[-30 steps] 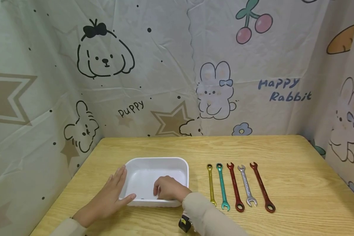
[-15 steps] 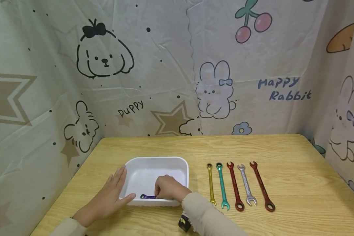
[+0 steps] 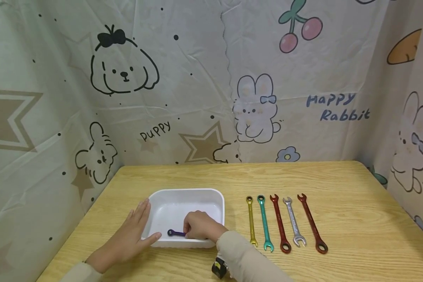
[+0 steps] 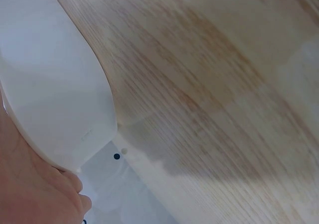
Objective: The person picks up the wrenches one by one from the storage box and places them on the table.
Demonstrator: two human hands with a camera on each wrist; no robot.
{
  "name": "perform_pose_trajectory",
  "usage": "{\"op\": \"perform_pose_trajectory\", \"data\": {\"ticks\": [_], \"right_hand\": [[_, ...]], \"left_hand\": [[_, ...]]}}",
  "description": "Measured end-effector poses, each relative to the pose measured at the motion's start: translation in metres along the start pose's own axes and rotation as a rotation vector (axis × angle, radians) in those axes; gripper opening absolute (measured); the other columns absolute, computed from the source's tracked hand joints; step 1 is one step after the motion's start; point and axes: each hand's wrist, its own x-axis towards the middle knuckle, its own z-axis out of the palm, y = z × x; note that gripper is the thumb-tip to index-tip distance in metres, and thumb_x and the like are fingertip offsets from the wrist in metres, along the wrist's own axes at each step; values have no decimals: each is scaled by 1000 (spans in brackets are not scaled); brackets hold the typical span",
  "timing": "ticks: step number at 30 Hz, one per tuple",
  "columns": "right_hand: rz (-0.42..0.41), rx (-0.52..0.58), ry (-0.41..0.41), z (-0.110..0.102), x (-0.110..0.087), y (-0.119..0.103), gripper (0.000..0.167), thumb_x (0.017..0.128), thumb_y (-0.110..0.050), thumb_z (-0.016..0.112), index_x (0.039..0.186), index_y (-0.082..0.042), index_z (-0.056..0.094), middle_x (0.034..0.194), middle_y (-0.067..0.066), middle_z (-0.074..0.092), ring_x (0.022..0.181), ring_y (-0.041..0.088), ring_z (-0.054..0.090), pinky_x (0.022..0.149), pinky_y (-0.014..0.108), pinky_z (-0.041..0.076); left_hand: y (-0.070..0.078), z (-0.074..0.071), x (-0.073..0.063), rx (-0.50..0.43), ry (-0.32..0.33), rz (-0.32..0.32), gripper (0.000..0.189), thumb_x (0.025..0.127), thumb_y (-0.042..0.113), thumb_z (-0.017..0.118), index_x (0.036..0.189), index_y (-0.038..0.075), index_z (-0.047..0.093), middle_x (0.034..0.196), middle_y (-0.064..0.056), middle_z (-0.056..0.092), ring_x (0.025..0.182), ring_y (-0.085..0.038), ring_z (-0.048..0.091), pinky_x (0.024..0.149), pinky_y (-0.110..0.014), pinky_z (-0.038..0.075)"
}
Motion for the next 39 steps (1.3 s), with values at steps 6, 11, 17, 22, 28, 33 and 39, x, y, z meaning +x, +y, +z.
{"op": "perform_pose_trajectory", "data": {"ticks": [6,11,17,22,28,33,39], "right_hand": [[8,29,23,-1,-1,0,15,76,-5,75,70,-14,65,60,-9,53,58,3,46,58,21,39],[26,55,25,-2,1,0,14,77,-6,75,72,-14,65,63,-10,54,60,3,47,59,21,40],[37,77,24,-2,1,-1,14,78,-6,74,74,-14,64,65,-8,54,61,5,47,59,22,40],[33,92,54,-5,1,-2,14,78,-5,73,75,-13,63,66,-8,54,62,5,48,60,22,41],[24,146,109,-17,-2,-1,11,81,-5,73,77,-10,64,69,-6,56,65,7,49,60,23,41],[33,188,189,-34,-7,6,9,84,-5,70,80,-9,63,73,-4,56,65,9,49,56,22,41],[127,351,300,-58,-22,22,3,87,-4,67,87,-5,64,78,2,58,65,12,53,56,24,48]], "left_hand": [[1,-2,-1,11,14,19,98,90,64,49,147,-11,20,157,-23,11,145,-35,11,115,-54,16],[1,-4,0,10,-10,8,98,90,63,49,148,-10,18,157,-23,10,145,-35,10,115,-54,14],[1,-4,0,15,-21,3,100,89,67,46,148,-10,18,157,-24,12,145,-35,10,115,-54,14],[0,-2,1,14,-16,-2,101,89,68,46,148,-9,18,158,-23,12,146,-35,10,115,-54,14],[1,-1,1,-1,-13,-1,101,89,68,46,148,-9,19,158,-22,11,145,-36,11,115,-54,14],[1,-1,1,-5,-9,-3,101,89,68,46,148,-9,18,158,-21,9,145,-36,12,116,-53,13],[1,-3,-1,-6,-23,4,101,90,68,44,148,-10,17,158,-21,7,146,-34,8,116,-54,13]]}}
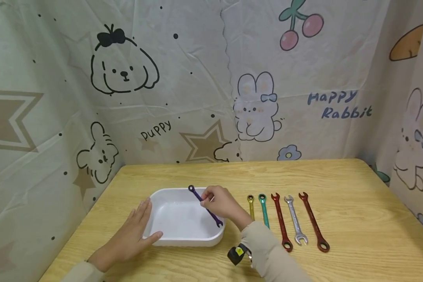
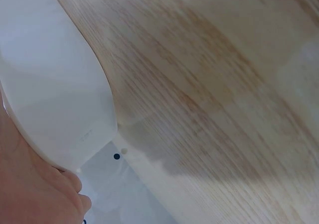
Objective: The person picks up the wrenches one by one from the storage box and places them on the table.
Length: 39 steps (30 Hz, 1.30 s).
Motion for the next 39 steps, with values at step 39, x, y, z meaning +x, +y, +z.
{"op": "perform_pose_trajectory", "data": {"ticks": [39], "right_hand": [[322,222,214,-191,-118,124,44,100,-26,50,121,13,44,98,1,58,85,5,61,81,29,56]], "left_hand": [[1,1,1,-12,2,-5,100,89,67,46,149,-8,16,158,-20,8,146,-33,8,115,-55,12]]}}
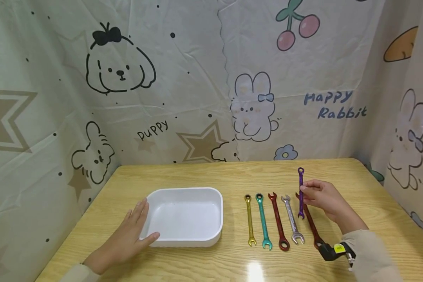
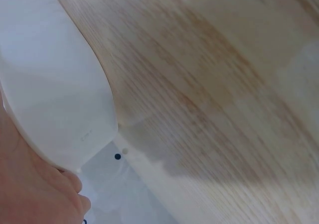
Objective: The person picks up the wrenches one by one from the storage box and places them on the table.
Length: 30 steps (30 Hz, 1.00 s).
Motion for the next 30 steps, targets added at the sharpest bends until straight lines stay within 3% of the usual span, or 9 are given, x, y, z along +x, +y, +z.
{"op": "perform_pose_trajectory", "data": {"ticks": [6,11,19,30], "right_hand": [[93,-108,5,-22,-4,20,52,101,-25,47,127,19,39,102,7,61,84,4,60,78,29,56],[151,-177,-13,-31,-5,30,47,101,-20,47,122,22,42,98,7,63,81,7,59,71,27,56],[173,-273,-34,-34,-9,40,39,98,-14,51,113,22,47,86,5,56,72,12,54,63,25,54],[135,-384,-24,-26,-6,49,28,97,-10,53,101,18,56,82,5,57,68,13,53,58,23,52]], "left_hand": [[0,0,1,-6,-1,-2,101,89,67,46,149,-8,14,159,-20,8,146,-32,7,116,-54,11],[1,-2,0,-12,6,1,99,90,64,49,148,-9,16,158,-21,9,146,-34,9,115,-55,13],[2,-3,0,-6,10,2,99,90,63,50,148,-10,17,158,-22,10,146,-34,9,115,-55,13],[1,-1,0,-5,4,-3,99,90,63,49,148,-10,17,158,-21,8,146,-34,8,116,-54,13]]}}
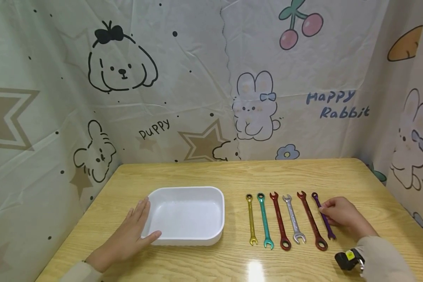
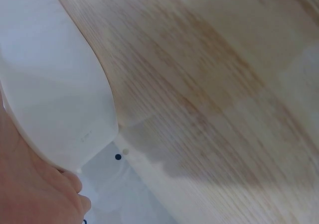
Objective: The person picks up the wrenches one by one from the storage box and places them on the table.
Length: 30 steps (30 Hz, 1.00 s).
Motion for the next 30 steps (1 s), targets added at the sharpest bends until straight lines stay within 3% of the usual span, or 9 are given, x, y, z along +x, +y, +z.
{"op": "perform_pose_trajectory", "data": {"ticks": [8,22,30], "right_hand": [[4,-115,54,3,0,-5,17,93,-6,54,88,9,60,72,3,54,63,15,52,53,24,47],[43,-233,125,3,-3,-8,18,89,-10,63,79,6,64,68,5,56,63,18,50,55,30,39],[32,-215,178,2,-5,-6,18,88,-12,65,77,3,66,64,1,57,60,17,51,55,30,39]], "left_hand": [[1,0,1,-3,-3,1,99,90,62,50,148,-10,16,158,-22,9,146,-34,8,116,-54,12],[1,1,0,-8,2,-3,99,89,61,53,148,-9,16,158,-21,8,146,-33,8,116,-54,12],[-3,3,1,-6,-12,-15,100,89,63,50,149,-7,13,159,-18,5,146,-32,7,116,-54,10]]}}
